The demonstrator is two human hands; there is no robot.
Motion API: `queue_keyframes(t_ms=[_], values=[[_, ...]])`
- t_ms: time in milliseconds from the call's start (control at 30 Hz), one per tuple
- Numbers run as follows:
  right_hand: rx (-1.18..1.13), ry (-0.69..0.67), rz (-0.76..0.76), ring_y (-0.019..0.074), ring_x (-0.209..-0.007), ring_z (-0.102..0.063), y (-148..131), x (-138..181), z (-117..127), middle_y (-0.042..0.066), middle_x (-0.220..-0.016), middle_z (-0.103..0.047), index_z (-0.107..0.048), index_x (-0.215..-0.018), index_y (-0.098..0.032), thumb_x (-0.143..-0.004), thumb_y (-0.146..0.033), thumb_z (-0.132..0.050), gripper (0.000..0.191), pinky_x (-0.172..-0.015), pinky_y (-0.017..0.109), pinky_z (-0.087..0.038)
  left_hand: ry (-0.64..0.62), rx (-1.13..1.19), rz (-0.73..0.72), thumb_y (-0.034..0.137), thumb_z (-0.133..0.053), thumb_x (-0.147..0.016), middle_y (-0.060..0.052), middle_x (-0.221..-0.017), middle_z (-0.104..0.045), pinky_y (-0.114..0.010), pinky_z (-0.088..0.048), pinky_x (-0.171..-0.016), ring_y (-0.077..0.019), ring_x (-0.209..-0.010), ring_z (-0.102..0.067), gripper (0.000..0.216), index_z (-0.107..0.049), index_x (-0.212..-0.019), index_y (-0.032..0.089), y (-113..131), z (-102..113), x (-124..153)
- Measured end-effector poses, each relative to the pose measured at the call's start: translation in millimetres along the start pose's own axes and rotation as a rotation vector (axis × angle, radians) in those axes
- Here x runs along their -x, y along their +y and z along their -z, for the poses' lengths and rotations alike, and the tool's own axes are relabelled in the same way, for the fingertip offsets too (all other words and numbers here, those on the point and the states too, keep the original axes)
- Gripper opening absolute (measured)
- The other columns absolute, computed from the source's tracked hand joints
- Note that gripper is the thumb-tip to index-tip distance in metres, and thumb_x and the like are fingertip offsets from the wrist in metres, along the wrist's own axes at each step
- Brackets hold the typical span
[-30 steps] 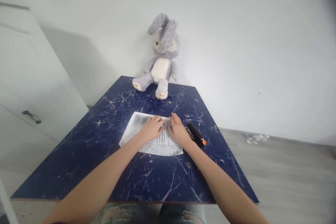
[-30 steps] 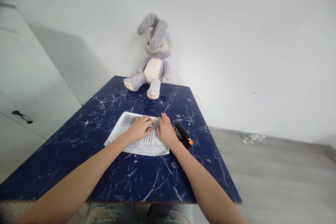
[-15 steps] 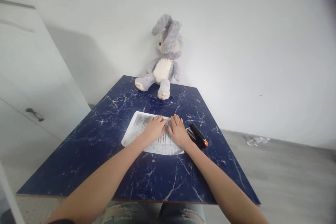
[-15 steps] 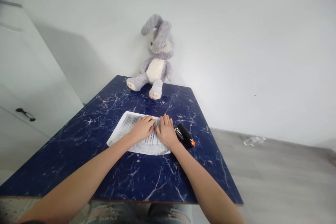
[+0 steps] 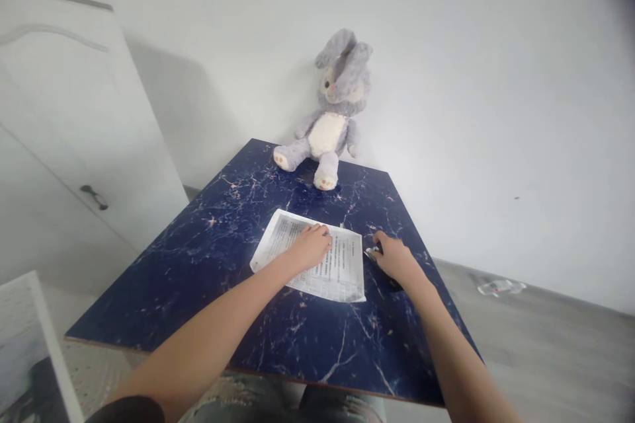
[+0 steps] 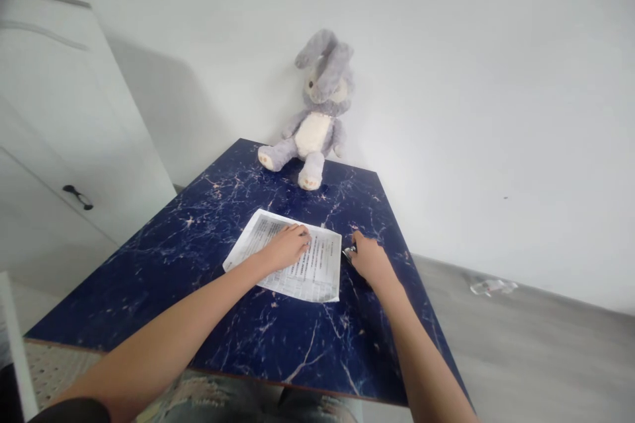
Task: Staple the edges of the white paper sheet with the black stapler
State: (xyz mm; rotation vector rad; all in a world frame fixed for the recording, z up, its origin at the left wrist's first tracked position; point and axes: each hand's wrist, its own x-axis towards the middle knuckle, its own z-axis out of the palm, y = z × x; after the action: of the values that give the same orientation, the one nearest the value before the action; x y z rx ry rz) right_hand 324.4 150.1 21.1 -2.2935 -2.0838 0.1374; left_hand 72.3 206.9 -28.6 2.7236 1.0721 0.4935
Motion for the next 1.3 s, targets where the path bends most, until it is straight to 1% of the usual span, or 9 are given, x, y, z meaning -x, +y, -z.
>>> queue_keyframes(t_ms=[233, 433, 633, 767, 867, 1000, 1133, 1200, 1300], values=[[-0.105, 0.179, 0.020, 0.0228, -0.081, -0.066, -30.7, 28.3, 33.8, 0.006, -0.089, -0.072, -0.062, -0.096, -0.022, -0.089, -0.018, -0.067, 0.010, -0.066, 0.028, -0.036, 0.029, 0.045, -0.035, 0.014, -0.052, -0.097, -0.011, -0.126, -0.067, -0.046, -0.046, -0.101, -0.0301, -0.120, -0.059, 0.028, -0.078, -0.108, 0.021, 0.8, -4.1, -0.1], [-0.138, 0.108, 0.165, 0.0256, -0.082, -0.070, -84.2, 22.2, 9.6, 0.011, -0.089, -0.074, -0.065, -0.096, -0.020, -0.090, -0.015, -0.064, 0.008, -0.068, 0.030, -0.041, 0.140, 0.160, 0.059, 0.020, -0.056, -0.097, -0.009, -0.112, -0.073, -0.043, -0.049, -0.096, -0.0259, -0.105, -0.065, 0.025, -0.079, -0.088, 0.021, -25.5, 24.2, 1.2], [-0.358, 0.113, 0.322, 0.0270, -0.092, -0.075, -92.6, 4.9, -3.7, 0.014, -0.103, -0.078, -0.065, -0.121, -0.018, -0.095, -0.034, -0.066, 0.030, -0.081, 0.035, -0.055, 0.371, 0.685, 0.290, 0.033, -0.065, -0.093, -0.004, -0.079, -0.073, -0.030, -0.048, -0.073, -0.0201, -0.078, -0.066, 0.022, -0.077, -0.081, 0.018, -80.4, 82.9, 0.1], [-0.332, 0.336, 0.354, 0.0328, -0.133, -0.062, -59.7, -25.8, -29.0, 0.025, -0.143, -0.062, -0.056, -0.143, -0.010, -0.105, -0.044, -0.046, 0.051, -0.111, 0.049, -0.048, 0.469, 1.398, 0.321, 0.037, -0.072, -0.090, 0.002, -0.059, -0.049, -0.024, -0.038, -0.056, -0.0107, -0.055, -0.047, 0.038, -0.054, -0.063, 0.017, -124.1, 116.0, 27.2], [-0.124, 0.203, 0.334, 0.0412, -0.152, -0.039, -49.1, -46.8, -72.5, 0.036, -0.158, -0.041, -0.048, -0.148, 0.005, -0.104, -0.049, -0.046, 0.070, -0.121, 0.056, -0.037, 0.655, 1.672, 0.273, 0.032, -0.067, -0.093, 0.007, -0.058, -0.030, -0.022, -0.035, -0.053, -0.0071, -0.048, -0.029, 0.050, -0.032, -0.060, 0.020, -166.4, 128.8, 72.6], [0.029, 0.179, 0.261, 0.0419, -0.157, -0.028, -70.7, -64.7, -114.2, 0.034, -0.163, -0.033, -0.041, -0.155, 0.004, -0.107, -0.046, -0.036, 0.069, -0.125, 0.061, -0.026, 1.157, 1.826, 0.227, 0.032, -0.051, -0.100, 0.007, -0.055, -0.019, -0.022, -0.032, -0.050, -0.0084, -0.046, -0.018, 0.054, -0.017, -0.060, 0.020, -215.8, 130.0, 131.5], [0.072, 0.133, 0.370, 0.0405, -0.159, -0.023, -126.6, -86.6, -109.7, 0.032, -0.166, -0.028, -0.038, -0.157, 0.004, -0.109, -0.039, -0.032, 0.066, -0.126, 0.062, -0.023, 1.513, 1.687, 0.068, 0.035, -0.041, -0.103, 0.006, -0.054, -0.014, -0.023, -0.029, -0.049, -0.0108, -0.048, -0.011, 0.052, -0.013, -0.062, 0.019, -239.9, 128.5, 155.6], [0.066, 0.098, 0.385, 0.0423, -0.159, -0.022, -164.1, -101.3, -102.3, 0.036, -0.165, -0.026, -0.035, -0.157, 0.008, -0.108, -0.038, -0.033, 0.067, -0.125, 0.065, -0.022, 1.569, 1.649, 0.017, 0.036, -0.039, -0.103, 0.006, -0.055, -0.010, -0.024, -0.029, -0.049, -0.0114, -0.049, -0.007, 0.053, -0.012, -0.062, 0.019, -244.7, 130.0, 160.5], [0.029, 0.060, 0.437, 0.0392, -0.161, -0.018, -223.8, -122.7, -95.8, 0.030, -0.169, -0.022, -0.032, -0.162, -0.003, -0.109, -0.039, -0.031, 0.064, -0.124, 0.068, -0.020, 1.605, 1.610, -0.139, 0.035, -0.042, -0.103, 0.006, -0.056, -0.002, -0.024, -0.024, -0.047, -0.0115, -0.049, 0.000, 0.055, -0.011, -0.062, 0.018, -250.7, 133.3, 166.9]])
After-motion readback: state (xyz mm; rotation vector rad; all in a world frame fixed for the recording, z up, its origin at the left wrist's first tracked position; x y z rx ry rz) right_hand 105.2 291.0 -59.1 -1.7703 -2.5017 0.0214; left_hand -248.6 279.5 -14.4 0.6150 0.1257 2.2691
